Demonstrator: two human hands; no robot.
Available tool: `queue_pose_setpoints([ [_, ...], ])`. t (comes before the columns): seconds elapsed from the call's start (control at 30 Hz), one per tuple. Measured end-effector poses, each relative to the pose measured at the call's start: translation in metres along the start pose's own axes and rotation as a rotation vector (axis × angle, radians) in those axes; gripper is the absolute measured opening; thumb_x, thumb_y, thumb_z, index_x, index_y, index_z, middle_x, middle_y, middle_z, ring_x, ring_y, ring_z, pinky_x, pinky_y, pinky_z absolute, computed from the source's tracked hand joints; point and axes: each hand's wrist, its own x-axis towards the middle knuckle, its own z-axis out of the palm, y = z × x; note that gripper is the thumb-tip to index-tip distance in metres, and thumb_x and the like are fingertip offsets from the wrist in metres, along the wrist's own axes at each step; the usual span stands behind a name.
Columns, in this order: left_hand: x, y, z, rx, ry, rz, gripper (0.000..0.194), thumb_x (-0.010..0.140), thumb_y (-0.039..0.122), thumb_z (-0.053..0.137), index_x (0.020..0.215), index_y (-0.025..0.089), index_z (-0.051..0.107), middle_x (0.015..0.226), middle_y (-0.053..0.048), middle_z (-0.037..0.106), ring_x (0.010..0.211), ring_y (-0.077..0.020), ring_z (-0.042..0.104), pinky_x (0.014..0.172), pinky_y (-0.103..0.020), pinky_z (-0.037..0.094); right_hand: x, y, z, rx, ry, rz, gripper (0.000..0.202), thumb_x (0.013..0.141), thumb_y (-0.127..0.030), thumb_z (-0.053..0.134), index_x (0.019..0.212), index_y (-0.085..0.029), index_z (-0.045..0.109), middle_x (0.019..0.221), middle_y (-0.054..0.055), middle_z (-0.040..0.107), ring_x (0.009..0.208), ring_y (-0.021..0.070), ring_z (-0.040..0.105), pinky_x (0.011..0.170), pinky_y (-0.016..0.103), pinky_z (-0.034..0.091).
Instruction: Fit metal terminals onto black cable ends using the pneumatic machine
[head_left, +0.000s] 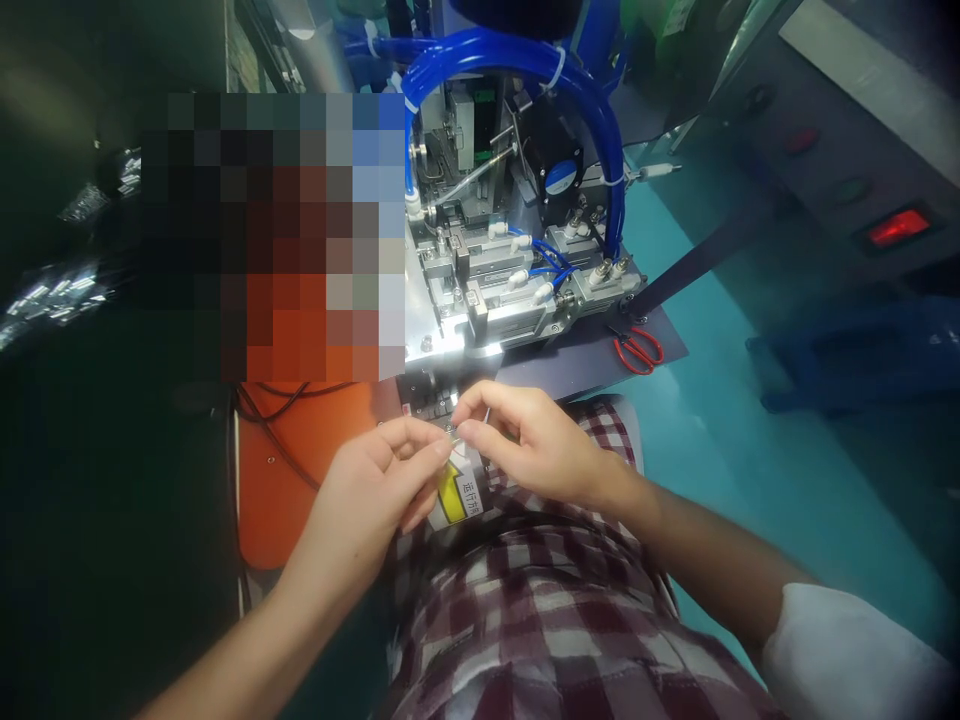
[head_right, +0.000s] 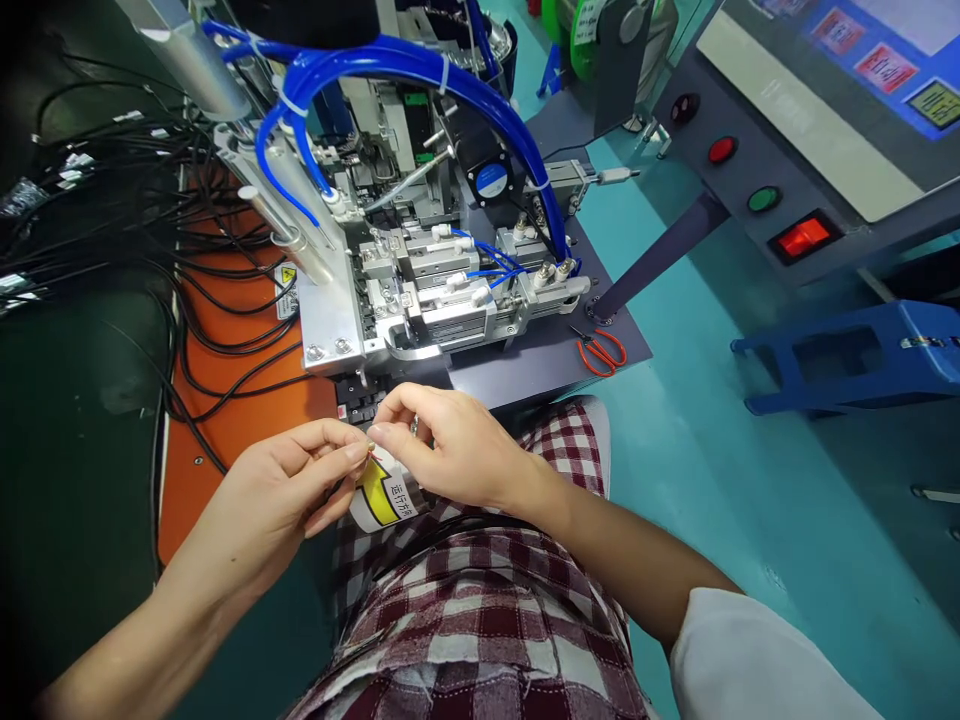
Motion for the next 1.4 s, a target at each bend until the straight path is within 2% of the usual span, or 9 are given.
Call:
queue_pose_setpoints([
  [0.17, -0.001, -0.004, 0.0, 0.034, 0.006, 0.016, 0.028, 0.081, 0.047, 0.067, 0.076, 0.019, 0.064, 0.043, 0.007, 0.039, 0.042, -0.0067, 0.031, 0.045, -0.02, 0.024, 0.002, -0.004, -0.003, -0.142, -0.02, -0.099, 0.01, 0.093, -0.026, 0.059, 0.086, -0.019, 0.057, 0.075, -0.002, 0.062, 0.065, 0.0115, 0.054, 0.064, 0.024, 0.039],
  [0.33, 0.0, -0.005, -0.001, 0.05, 0.022, 0.018, 0.03, 0.079, 0.048, 0.071, 0.077, 0.019, 0.065, 0.048, 0.007, 0.04, 0.043, -0.0061, 0.032, 0.043, -0.019, 0.022, 0.002, -0.001, -0.004, -0.272, -0.044, -0.211, 0.014, 0.094, -0.022, 0.055, 0.08, -0.02, 0.054, 0.07, -0.003, 0.056, 0.061, 0.0112, 0.045, 0.061, 0.026, 0.032],
  [0.4, 0.0, -0.003, -0.002, 0.047, 0.02, 0.029, 0.031, 0.077, 0.048, 0.073, 0.078, 0.018, 0.065, 0.051, 0.006, 0.042, 0.043, -0.006, 0.033, 0.043, -0.018, 0.023, 0.002, 0.003, -0.003, -0.206, -0.045, -0.221, 0.015, 0.093, -0.02, 0.055, 0.079, -0.02, 0.054, 0.07, -0.003, 0.054, 0.062, 0.0111, 0.044, 0.062, 0.026, 0.033],
  [0.53, 0.0, 0.002, -0.003, 0.05, 0.039, 0.078, 0.032, 0.076, 0.048, 0.074, 0.086, 0.018, 0.067, 0.051, 0.006, 0.047, 0.043, -0.0073, 0.038, 0.041, -0.018, 0.028, 0.007, 0.012, 0.002, 0.157, -0.027, -0.098, 0.016, 0.093, -0.023, 0.055, 0.078, -0.019, 0.053, 0.069, -0.004, 0.051, 0.061, 0.0104, 0.044, 0.06, 0.024, 0.035],
  [0.63, 0.002, 0.002, -0.003, 0.141, 0.089, 0.23, 0.024, 0.08, 0.041, 0.071, 0.088, 0.019, 0.068, 0.06, 0.001, 0.059, 0.047, -0.011, 0.05, 0.043, -0.021, 0.037, 0.011, 0.016, 0.002, 0.296, -0.003, -0.02, 0.018, 0.091, -0.026, 0.056, 0.075, -0.019, 0.052, 0.065, -0.004, 0.048, 0.057, 0.0095, 0.041, 0.055, 0.024, 0.034],
  [0.73, 0.008, -0.002, -0.002, 0.435, 0.189, 0.588, 0.011, 0.088, 0.028, 0.063, 0.091, 0.02, 0.07, 0.083, -0.004, 0.068, 0.071, -0.0156, 0.063, 0.062, -0.024, 0.049, 0.014, 0.022, -0.001, 0.334, 0.026, 0.039, 0.022, 0.09, -0.032, 0.059, 0.074, -0.018, 0.053, 0.063, -0.005, 0.047, 0.055, 0.0089, 0.039, 0.052, 0.023, 0.032],
  [0.83, 0.016, -0.008, -0.004, 0.703, 0.234, 0.857, 0.016, 0.093, 0.018, 0.054, 0.099, 0.02, 0.07, 0.088, -0.003, 0.066, 0.08, -0.0144, 0.064, 0.072, -0.023, 0.049, 0.018, 0.03, -0.003, 0.386, 0.043, 0.101, 0.028, 0.087, -0.039, 0.065, 0.073, -0.018, 0.053, 0.061, -0.006, 0.047, 0.053, 0.0082, 0.039, 0.05, 0.023, 0.031],
  [1.03, 0.03, -0.013, -0.017, 0.967, 0.226, 0.919, 0.025, 0.096, 0.019, 0.047, 0.107, 0.022, 0.07, 0.085, -0.002, 0.062, 0.068, -0.0111, 0.06, 0.058, -0.021, 0.045, 0.03, 0.042, 0.005, 0.414, 0.078, 0.135, 0.028, 0.086, -0.039, 0.065, 0.07, -0.019, 0.053, 0.062, -0.004, 0.052, 0.055, 0.0092, 0.045, 0.054, 0.024, 0.038],
  [1.4, 0.039, -0.021, -0.024, 1.012, 0.271, 0.99, 0.027, 0.094, 0.016, 0.051, 0.108, 0.019, 0.073, 0.083, -0.003, 0.059, 0.067, -0.0121, 0.061, 0.056, -0.022, 0.044, 0.03, 0.043, 0.015, 0.427, 0.138, 0.229, 0.026, 0.087, -0.036, 0.063, 0.071, -0.019, 0.053, 0.06, -0.005, 0.049, 0.055, 0.0095, 0.042, 0.052, 0.024, 0.035],
])
